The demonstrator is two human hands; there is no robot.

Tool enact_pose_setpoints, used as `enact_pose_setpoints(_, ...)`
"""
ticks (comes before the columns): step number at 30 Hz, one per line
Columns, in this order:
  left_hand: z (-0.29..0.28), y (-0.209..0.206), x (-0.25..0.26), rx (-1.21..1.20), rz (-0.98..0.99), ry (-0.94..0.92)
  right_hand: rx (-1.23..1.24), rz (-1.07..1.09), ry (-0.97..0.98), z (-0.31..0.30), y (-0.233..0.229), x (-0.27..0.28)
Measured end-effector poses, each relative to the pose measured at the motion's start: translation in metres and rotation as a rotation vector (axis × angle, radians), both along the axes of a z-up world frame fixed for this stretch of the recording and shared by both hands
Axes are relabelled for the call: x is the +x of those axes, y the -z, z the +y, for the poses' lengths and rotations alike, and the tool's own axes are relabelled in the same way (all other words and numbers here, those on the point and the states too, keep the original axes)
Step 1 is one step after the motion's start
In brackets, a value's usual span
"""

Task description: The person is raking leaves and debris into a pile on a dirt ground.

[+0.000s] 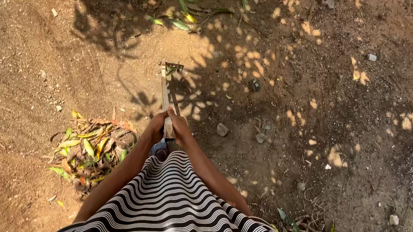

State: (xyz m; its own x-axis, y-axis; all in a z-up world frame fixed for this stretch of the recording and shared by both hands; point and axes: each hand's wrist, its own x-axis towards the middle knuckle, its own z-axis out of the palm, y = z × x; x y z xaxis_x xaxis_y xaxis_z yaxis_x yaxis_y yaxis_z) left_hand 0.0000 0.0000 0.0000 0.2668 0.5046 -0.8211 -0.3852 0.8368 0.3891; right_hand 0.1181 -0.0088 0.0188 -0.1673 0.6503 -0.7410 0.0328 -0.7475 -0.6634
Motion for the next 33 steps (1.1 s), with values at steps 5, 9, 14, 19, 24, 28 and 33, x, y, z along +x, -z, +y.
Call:
enact_pose_setpoints(5,0.063,0.031,-0.005,0.284,0.237,0.173,0.012,0.117,0.048,0.049,-0.036,-0.001)
enact_pose_setpoints(9,0.099,0.055,-0.003,0.590,0.427,0.518,-0.021,0.049,0.083,0.102,-0.031,0.005)
enact_pose_setpoints(14,0.185,0.083,-0.009,1.046,0.580,0.504,-0.174,0.248,0.264,0.188,-0.024,-0.004)
enact_pose_setpoints(19,0.281,0.023,-0.014,0.241,0.249,0.240,-0.141,0.344,0.288,0.293,0.026,-0.006)
enact_pose_setpoints(24,0.378,0.012,-0.030,0.345,0.266,0.359,-0.224,0.441,0.381,0.382,0.038,-0.026)
enact_pose_setpoints(28,0.422,0.027,-0.039,0.309,0.256,0.457,-0.302,0.399,0.428,0.429,0.013,-0.026)
enact_pose_setpoints(33,0.484,0.040,-0.025,0.547,0.228,0.627,-0.194,0.493,0.521,0.478,0.078,-0.009)
